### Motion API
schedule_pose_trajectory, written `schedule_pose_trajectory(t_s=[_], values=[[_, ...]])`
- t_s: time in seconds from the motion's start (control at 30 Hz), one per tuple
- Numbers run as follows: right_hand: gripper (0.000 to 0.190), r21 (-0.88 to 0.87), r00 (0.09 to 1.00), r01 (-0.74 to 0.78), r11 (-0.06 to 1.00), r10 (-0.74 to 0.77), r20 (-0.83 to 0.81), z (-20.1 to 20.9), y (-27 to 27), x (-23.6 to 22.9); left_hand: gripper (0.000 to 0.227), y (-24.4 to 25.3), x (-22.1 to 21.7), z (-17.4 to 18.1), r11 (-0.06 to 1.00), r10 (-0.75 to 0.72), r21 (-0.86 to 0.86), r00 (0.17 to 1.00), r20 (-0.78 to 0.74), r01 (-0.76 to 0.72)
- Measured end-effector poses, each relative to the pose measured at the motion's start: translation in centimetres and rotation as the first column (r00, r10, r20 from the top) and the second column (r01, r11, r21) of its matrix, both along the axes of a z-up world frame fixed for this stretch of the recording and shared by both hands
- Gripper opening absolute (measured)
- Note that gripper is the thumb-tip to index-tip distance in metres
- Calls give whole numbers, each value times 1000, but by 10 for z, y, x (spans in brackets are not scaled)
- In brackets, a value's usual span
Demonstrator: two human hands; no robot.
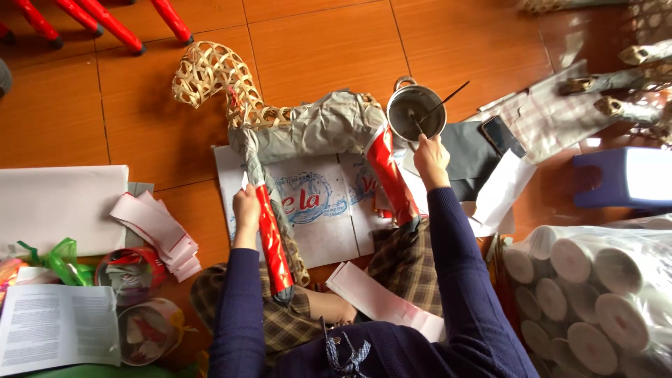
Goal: Cutting paper strips and wrapping them around the legs of a paper mache giraffe model
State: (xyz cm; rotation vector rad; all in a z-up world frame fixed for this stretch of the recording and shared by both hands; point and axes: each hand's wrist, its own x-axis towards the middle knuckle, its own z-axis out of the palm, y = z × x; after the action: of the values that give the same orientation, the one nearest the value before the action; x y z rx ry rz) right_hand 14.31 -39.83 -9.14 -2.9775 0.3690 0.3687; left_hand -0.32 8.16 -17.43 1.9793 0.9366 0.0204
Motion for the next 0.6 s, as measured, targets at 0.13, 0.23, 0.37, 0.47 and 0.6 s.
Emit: schedule_pose_trajectory(t_s=[0.13,0.23,0.37,0.47,0.6], values=[[33,101,1000,14,995,-16,19,23,-11,-40,33,-27,-15,58,981,154,-129,986,60,-145],[25,-9,979,-83,996,83,184,-24,-23,-62,42,-36,-8,74,995,99,-15,994,50,-99],[41,645,979,131,753,-201,35,-47,-23,-74,44,-42,-5,76,912,-117,382,987,-111,151],[39,866,952,228,446,-290,-101,-40,-22,-74,37,-38,-3,65,869,-161,453,979,-124,200],[37,905,900,363,223,-335,-279,-46,-21,-68,30,-36,-3,70,912,-165,384,986,15,146]])
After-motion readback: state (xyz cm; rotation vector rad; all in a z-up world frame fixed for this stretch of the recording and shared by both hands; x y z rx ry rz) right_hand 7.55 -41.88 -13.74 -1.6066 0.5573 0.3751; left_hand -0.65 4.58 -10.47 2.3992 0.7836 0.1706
